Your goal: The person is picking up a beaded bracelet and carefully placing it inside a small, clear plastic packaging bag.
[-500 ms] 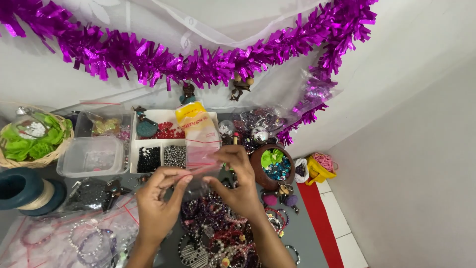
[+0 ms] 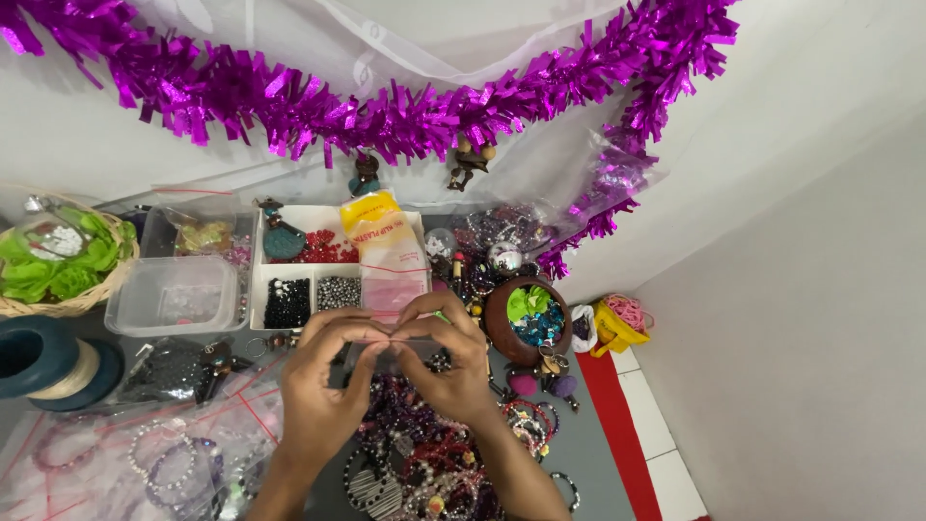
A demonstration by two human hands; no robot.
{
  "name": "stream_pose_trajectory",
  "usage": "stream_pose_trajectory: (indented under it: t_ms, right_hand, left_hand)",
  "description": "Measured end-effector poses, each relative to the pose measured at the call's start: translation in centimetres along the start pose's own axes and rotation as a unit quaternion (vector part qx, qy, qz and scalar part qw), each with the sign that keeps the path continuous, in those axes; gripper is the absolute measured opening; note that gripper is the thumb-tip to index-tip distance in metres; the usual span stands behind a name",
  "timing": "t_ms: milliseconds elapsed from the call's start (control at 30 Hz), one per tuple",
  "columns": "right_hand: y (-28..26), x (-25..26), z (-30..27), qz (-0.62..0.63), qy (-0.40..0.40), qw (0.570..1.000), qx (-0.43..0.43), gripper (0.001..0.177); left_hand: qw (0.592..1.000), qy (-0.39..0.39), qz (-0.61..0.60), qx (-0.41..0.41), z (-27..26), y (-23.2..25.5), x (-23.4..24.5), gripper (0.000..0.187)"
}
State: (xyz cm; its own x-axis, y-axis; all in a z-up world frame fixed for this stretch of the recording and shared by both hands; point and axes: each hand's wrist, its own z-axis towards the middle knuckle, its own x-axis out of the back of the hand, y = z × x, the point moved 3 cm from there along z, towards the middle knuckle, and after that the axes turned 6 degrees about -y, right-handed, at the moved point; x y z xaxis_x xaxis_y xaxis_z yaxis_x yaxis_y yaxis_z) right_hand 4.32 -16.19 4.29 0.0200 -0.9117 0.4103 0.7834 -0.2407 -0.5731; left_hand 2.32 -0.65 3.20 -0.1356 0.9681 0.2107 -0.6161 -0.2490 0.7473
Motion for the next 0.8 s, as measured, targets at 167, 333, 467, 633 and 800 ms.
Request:
stream_pose_trajectory:
  t_ms: [167,333,467,633,800]
  right_hand:
    - [0.0,0.4,0.2,0.028,0.008,1.0,-0.011,0.016]
    - [-0.5,1.0,0.5,0.019,-0.004,0.999,-0.036,0.012]
    - [-0.5,1.1,0.5,0.01,-0.024,0.999,-0.024,0.013]
    - [-0.5,0.9,0.4,-0.042,-0.014,0.999,0.011,0.007]
    - [0.4,1.3,0.4,-0.043,-0.025,0.999,0.011,0.014]
  left_hand:
    - [0.998,0.0,-0.059,0.035,0.3,0.6,0.4,0.011]
    - [0.999,0.0,-0.048,0.012,0.4,0.9,0.7,0.012]
    - [0.999,0.007,-0.032,0.005,0.5,1.2,0.9,0.005]
    - [1.0,0.007,-0.021,0.002,0.4,1.1,0.8,0.006]
    - [1.0,0.016,-0.012,0.0,0.3,0.4,1.2,0.011]
